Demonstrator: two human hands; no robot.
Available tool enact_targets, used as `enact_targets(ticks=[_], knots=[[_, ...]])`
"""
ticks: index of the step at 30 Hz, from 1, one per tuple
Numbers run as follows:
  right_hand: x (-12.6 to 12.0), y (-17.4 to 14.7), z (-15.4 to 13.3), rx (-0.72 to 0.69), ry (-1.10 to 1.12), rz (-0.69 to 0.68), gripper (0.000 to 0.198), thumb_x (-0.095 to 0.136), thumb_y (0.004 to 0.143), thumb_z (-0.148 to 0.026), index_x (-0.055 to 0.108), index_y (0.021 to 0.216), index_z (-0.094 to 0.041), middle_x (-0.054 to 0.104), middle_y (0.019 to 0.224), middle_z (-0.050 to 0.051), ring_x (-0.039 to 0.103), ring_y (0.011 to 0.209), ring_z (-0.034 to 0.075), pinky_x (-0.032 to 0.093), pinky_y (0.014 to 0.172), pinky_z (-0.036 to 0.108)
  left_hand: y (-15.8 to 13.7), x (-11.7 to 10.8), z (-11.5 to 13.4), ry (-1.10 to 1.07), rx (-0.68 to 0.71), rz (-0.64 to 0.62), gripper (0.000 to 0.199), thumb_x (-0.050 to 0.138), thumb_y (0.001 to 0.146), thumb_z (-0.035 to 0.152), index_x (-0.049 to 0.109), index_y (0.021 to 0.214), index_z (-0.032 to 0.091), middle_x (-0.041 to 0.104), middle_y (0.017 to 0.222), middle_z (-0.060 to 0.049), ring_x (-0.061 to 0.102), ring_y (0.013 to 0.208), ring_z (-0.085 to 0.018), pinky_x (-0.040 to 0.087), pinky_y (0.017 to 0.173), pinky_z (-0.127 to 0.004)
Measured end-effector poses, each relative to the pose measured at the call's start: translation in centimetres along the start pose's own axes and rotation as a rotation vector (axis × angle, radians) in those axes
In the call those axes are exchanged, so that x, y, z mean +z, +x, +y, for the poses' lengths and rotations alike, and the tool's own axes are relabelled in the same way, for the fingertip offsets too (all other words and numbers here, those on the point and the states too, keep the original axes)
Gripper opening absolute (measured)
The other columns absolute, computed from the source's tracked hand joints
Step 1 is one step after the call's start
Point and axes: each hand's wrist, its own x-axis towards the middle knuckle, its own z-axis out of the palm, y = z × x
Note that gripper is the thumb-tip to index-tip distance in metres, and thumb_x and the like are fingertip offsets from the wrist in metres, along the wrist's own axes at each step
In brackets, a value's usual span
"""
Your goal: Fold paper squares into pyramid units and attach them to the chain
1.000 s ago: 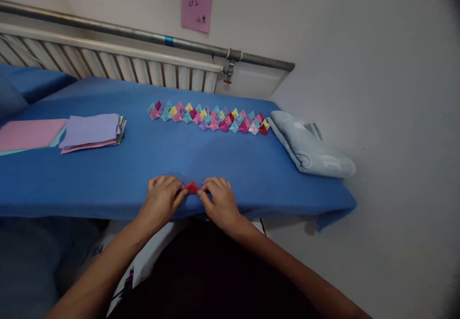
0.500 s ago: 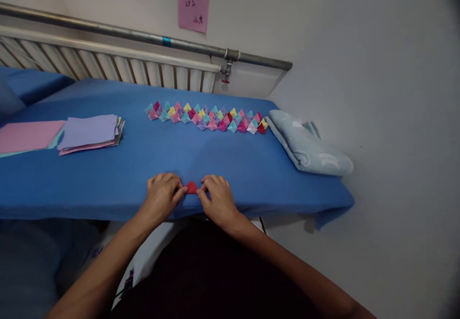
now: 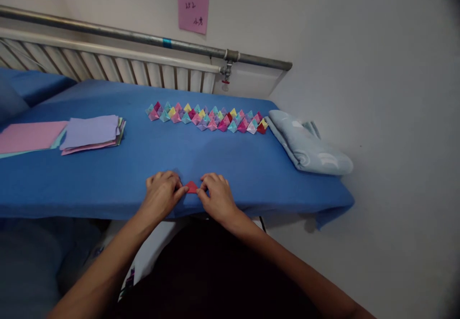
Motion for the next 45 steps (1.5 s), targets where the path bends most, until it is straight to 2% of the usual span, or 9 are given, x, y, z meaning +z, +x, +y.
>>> enact_targets(ticks=[8,16,19,21,23,25,32,39,45], knots=[[-0.1,0.4,0.6,0.071,0.05,-0.03,0.01,0.068,0.079,-0.022,0.058,0.076,-0.022,0.064,0.095,0.0,0.05,0.092,0.02,0.031,0.077,0.032,0.1,-0.2,-0.8,-0.04,-0.065,-0.019,0.031,0.06,0.082,0.047,0.065,0.069,0.019,0.064,0.092,-0.006,0.052,0.093,-0.028,0.037,0.079,-0.041],[-0.4,0.5,1.4,0.064,0.041,-0.06,0.009,0.068,0.079,-0.023,0.06,0.075,-0.023,0.064,0.102,0.0,0.05,0.096,0.021,0.03,0.079,0.034,-0.2,-0.3,-2.0,-0.019,-0.023,0.014,0.028,0.059,0.083,0.046,0.064,0.074,0.02,0.063,0.093,-0.006,0.052,0.093,-0.027,0.037,0.081,-0.041],[-0.3,0.4,1.4,0.036,0.027,-0.04,0.008,0.067,0.08,-0.023,0.06,0.076,-0.023,0.064,0.101,0.0,0.05,0.095,0.02,0.031,0.078,0.033,-0.6,0.0,-1.4,0.046,0.071,0.137,0.021,0.058,0.085,0.04,0.067,0.085,0.021,0.064,0.096,-0.008,0.052,0.093,-0.028,0.037,0.082,-0.043],[-0.3,0.4,1.4,0.031,0.02,-0.036,0.007,0.067,0.08,-0.023,0.061,0.076,-0.023,0.063,0.102,0.001,0.05,0.096,0.021,0.031,0.078,0.033,-1.1,0.3,-0.6,0.102,0.211,0.217,0.017,0.055,0.088,0.028,0.067,0.098,0.022,0.065,0.102,-0.01,0.053,0.096,-0.028,0.037,0.084,-0.044],[-0.4,0.4,1.2,0.042,0.015,-0.041,0.007,0.067,0.08,-0.023,0.061,0.077,-0.023,0.064,0.102,0.001,0.05,0.096,0.021,0.031,0.078,0.033,-1.8,0.7,0.1,0.134,0.381,0.232,0.025,0.049,0.09,0.015,0.065,0.107,0.022,0.067,0.104,-0.009,0.055,0.097,-0.025,0.036,0.088,-0.044],[-0.5,0.4,1.2,0.055,0.016,-0.048,0.008,0.068,0.08,-0.023,0.06,0.076,-0.023,0.064,0.101,0.001,0.051,0.095,0.021,0.031,0.077,0.033,-2.5,1.1,0.6,0.143,0.471,0.228,0.032,0.046,0.089,0.007,0.063,0.112,0.022,0.068,0.106,-0.008,0.058,0.097,-0.023,0.035,0.091,-0.044],[-0.3,0.3,1.3,0.027,-0.006,-0.029,0.007,0.066,0.081,-0.022,0.06,0.076,-0.023,0.064,0.102,0.001,0.051,0.095,0.02,0.031,0.078,0.033,-3.7,1.9,0.9,0.21,0.411,0.211,0.045,0.039,0.087,0.001,0.059,0.122,0.021,0.066,0.116,-0.01,0.059,0.101,-0.023,0.035,0.097,-0.048],[-0.3,0.3,1.2,0.028,0.028,-0.024,0.01,0.068,0.079,-0.023,0.06,0.074,-0.022,0.065,0.108,0.001,0.051,0.099,0.022,0.031,0.08,0.035,-4.9,2.9,1.4,0.264,0.37,0.28,0.052,0.034,0.082,-0.004,0.055,0.127,0.013,0.063,0.123,-0.013,0.057,0.109,-0.026,0.034,0.098,-0.049],[-0.4,0.3,1.4,0.034,0.033,-0.032,0.008,0.068,0.079,-0.024,0.062,0.075,-0.022,0.065,0.109,0.001,0.051,0.1,0.023,0.032,0.081,0.036,-5.9,2.6,0.6,0.244,0.335,0.282,0.056,0.033,0.083,-0.005,0.054,0.13,0.017,0.063,0.125,-0.011,0.057,0.113,-0.026,0.03,0.101,-0.048]])
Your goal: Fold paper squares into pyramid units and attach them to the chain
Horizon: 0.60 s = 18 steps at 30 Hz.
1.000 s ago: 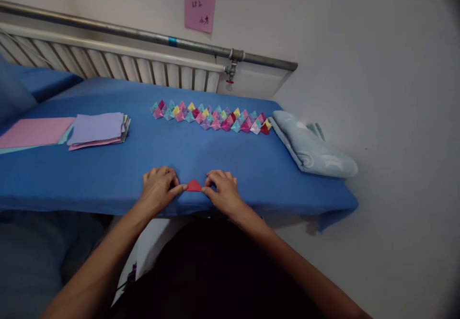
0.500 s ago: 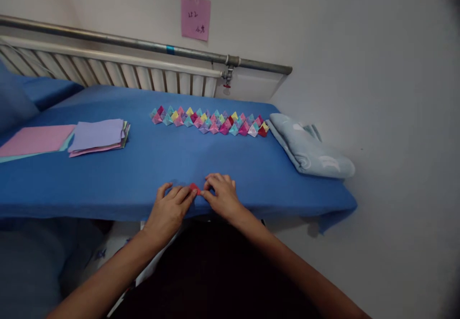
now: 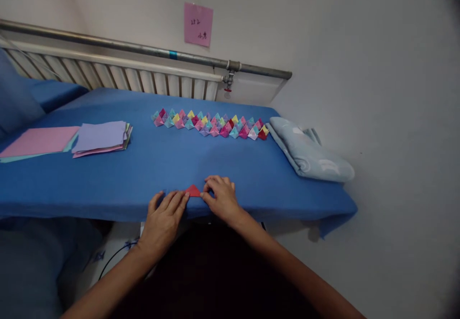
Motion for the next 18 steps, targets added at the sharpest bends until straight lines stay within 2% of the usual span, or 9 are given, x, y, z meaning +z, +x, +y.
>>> enact_targets(ticks=[11,15,18], knots=[[-0.2,-0.1,0.2,-0.004,0.001,-0.017,0.007,0.066,0.081,-0.023,0.061,0.076,-0.022,0.065,0.111,0.0,0.051,0.101,0.021,0.031,0.08,0.034,0.6,-0.6,-0.2,0.003,0.011,0.023,0.052,0.035,0.081,-0.006,0.058,0.123,0.014,0.067,0.117,-0.011,0.059,0.106,-0.025,0.033,0.097,-0.047],[-0.3,0.0,0.2,0.014,0.007,-0.051,0.007,0.067,0.08,-0.022,0.061,0.075,-0.021,0.064,0.114,0.0,0.05,0.103,0.02,0.03,0.082,0.033,2.2,-1.3,-1.3,-0.037,0.07,0.003,0.033,0.046,0.084,0.004,0.064,0.109,0.015,0.069,0.104,-0.009,0.06,0.094,-0.024,0.035,0.094,-0.047],[-0.3,0.1,0.3,0.015,0.024,-0.045,0.007,0.066,0.08,-0.022,0.061,0.075,-0.021,0.064,0.114,0.0,0.05,0.104,0.02,0.029,0.083,0.034,4.3,-1.5,-2.7,-0.097,0.181,-0.102,0.017,0.052,0.086,0.013,0.067,0.091,0.017,0.068,0.099,-0.008,0.058,0.094,-0.025,0.039,0.085,-0.042]])
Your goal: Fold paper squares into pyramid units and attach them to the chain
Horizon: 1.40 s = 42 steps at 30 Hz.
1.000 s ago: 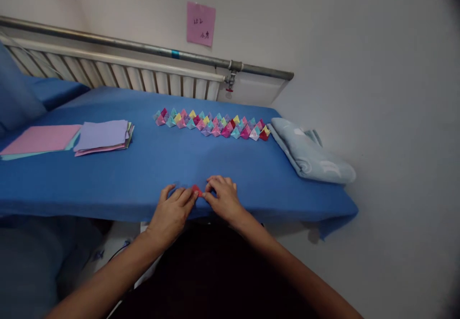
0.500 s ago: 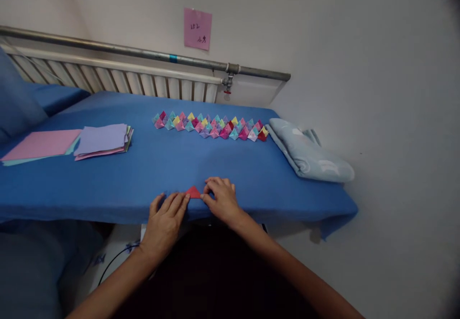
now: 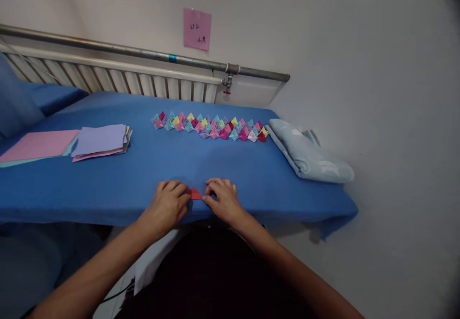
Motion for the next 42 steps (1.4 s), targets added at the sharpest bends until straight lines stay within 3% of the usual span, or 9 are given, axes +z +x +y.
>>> enact_targets(ticks=[4,10,20,23,27,31,34,38,42], knots=[[0.0,-0.1,0.1,-0.004,0.018,0.011,0.007,0.066,0.08,-0.021,0.061,0.075,-0.022,0.065,0.114,0.0,0.05,0.104,0.021,0.029,0.082,0.034,2.1,-0.1,-2.4,-0.111,0.132,-0.18,0.016,0.049,0.091,0.021,0.065,0.089,0.018,0.065,0.08,-0.003,0.058,0.076,-0.018,0.04,0.071,-0.032],[-0.3,-0.1,-0.2,0.02,0.071,0.03,0.007,0.067,0.078,-0.02,0.062,0.075,-0.022,0.066,0.11,0.0,0.052,0.102,0.021,0.03,0.083,0.035,3.5,0.2,-4.0,-0.222,0.192,-0.295,0.019,0.052,0.091,0.029,0.067,0.1,0.022,0.068,0.089,-0.003,0.06,0.076,-0.016,0.04,0.072,-0.03],[-0.8,0.2,0.4,0.041,0.32,0.107,0.004,0.063,0.08,-0.022,0.062,0.076,-0.022,0.067,0.103,0.003,0.055,0.097,0.02,0.037,0.089,0.036,3.9,0.1,-4.2,-0.275,0.186,-0.327,0.025,0.046,0.093,0.029,0.069,0.096,0.021,0.068,0.084,-0.003,0.062,0.075,-0.015,0.043,0.071,-0.026],[-0.8,0.1,0.5,0.035,0.347,0.126,0.004,0.062,0.08,-0.022,0.061,0.076,-0.022,0.067,0.102,0.003,0.055,0.097,0.019,0.037,0.09,0.036,3.7,-0.2,-2.9,-0.168,0.091,-0.292,0.026,0.044,0.092,0.024,0.069,0.09,0.018,0.067,0.075,-0.004,0.062,0.069,-0.016,0.044,0.071,-0.028],[-0.5,0.0,0.7,0.046,0.409,0.165,0.003,0.06,0.079,-0.023,0.06,0.076,-0.023,0.067,0.101,0.003,0.056,0.1,0.02,0.038,0.091,0.037,3.2,-0.4,-1.5,-0.117,-0.137,-0.24,0.024,0.043,0.089,0.017,0.067,0.09,0.016,0.068,0.076,-0.008,0.063,0.068,-0.019,0.044,0.069,-0.03],[-0.5,-0.2,0.6,0.061,0.521,0.232,0.006,0.057,0.079,-0.026,0.058,0.076,-0.022,0.066,0.098,0.004,0.058,0.098,0.019,0.041,0.087,0.034,2.8,-0.6,-1.3,-0.405,-0.475,-0.121,0.023,0.045,0.086,0.026,0.067,0.09,0.021,0.071,0.078,-0.003,0.063,0.067,-0.017,0.043,0.063,-0.026],[-1.1,-0.6,-0.4,0.077,0.58,0.229,0.01,0.054,0.082,-0.029,0.057,0.077,-0.021,0.063,0.085,0.002,0.059,0.081,0.016,0.043,0.074,0.028,2.5,-0.6,-1.1,-0.703,-0.657,-0.011,0.026,0.046,0.081,0.033,0.068,0.09,0.023,0.072,0.078,0.001,0.064,0.07,-0.016,0.045,0.064,-0.024],[-2.3,-1.2,-2.7,0.007,0.548,0.226,0.01,0.052,0.085,-0.027,0.057,0.079,-0.021,0.058,0.073,-0.002,0.053,0.065,0.012,0.042,0.064,0.024,2.4,-0.6,0.0,-0.921,-0.778,0.117,0.027,0.051,0.075,0.038,0.069,0.089,0.022,0.073,0.082,0.001,0.065,0.076,-0.017,0.047,0.068,-0.025],[-2.4,-1.3,-4.2,-0.094,0.494,0.224,0.008,0.052,0.086,-0.023,0.059,0.083,-0.021,0.06,0.075,-0.001,0.054,0.067,0.012,0.043,0.065,0.024,2.6,-0.6,1.2,-0.905,-0.821,0.214,0.024,0.054,0.077,0.037,0.069,0.089,0.022,0.074,0.083,0.0,0.066,0.077,-0.018,0.048,0.073,-0.028]])
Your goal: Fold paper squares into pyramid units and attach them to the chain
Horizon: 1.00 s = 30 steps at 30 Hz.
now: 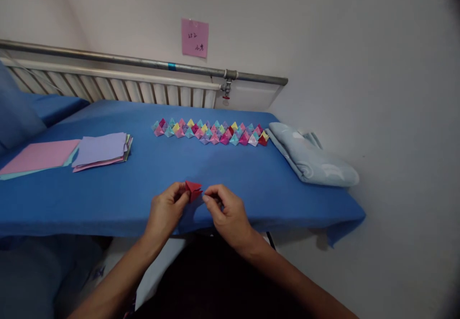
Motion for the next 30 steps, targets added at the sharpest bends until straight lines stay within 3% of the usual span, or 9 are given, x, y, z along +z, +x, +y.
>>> enact_targets(ticks=[12,19,26,30], knots=[[1.6,0.7,1.8,0.047,-0.016,0.009,0.006,0.056,0.084,-0.024,0.059,0.089,-0.021,0.065,0.086,0.003,0.06,0.075,0.014,0.05,0.068,0.027,-1.4,1.6,0.6,0.13,0.134,0.02,0.018,0.052,0.085,0.028,0.065,0.096,0.025,0.074,0.089,0.0,0.069,0.08,-0.018,0.051,0.071,-0.029],[1.3,0.9,1.8,-0.026,-0.106,0.003,0.012,0.055,0.084,-0.022,0.061,0.095,-0.02,0.065,0.091,0.005,0.061,0.079,0.016,0.051,0.074,0.029,-1.5,2.0,0.7,0.183,0.218,0.065,0.018,0.052,0.085,0.024,0.064,0.098,0.023,0.074,0.087,-0.002,0.069,0.077,-0.019,0.052,0.068,-0.029],[0.8,1.3,1.8,-0.131,-0.316,-0.056,0.02,0.046,0.088,-0.018,0.062,0.099,-0.019,0.066,0.094,0.009,0.061,0.086,0.02,0.049,0.08,0.032,-1.2,2.5,0.5,0.077,0.168,0.097,0.022,0.054,0.084,0.025,0.062,0.105,0.023,0.073,0.096,-0.003,0.07,0.085,-0.02,0.054,0.078,-0.033],[0.8,1.5,1.9,-0.133,-0.299,-0.071,0.022,0.041,0.089,-0.016,0.061,0.1,-0.02,0.067,0.093,0.007,0.062,0.085,0.019,0.048,0.079,0.031,-1.0,2.4,0.7,0.012,0.1,0.105,0.025,0.056,0.082,0.027,0.061,0.106,0.022,0.073,0.09,-0.002,0.07,0.078,-0.019,0.054,0.072,-0.031]])
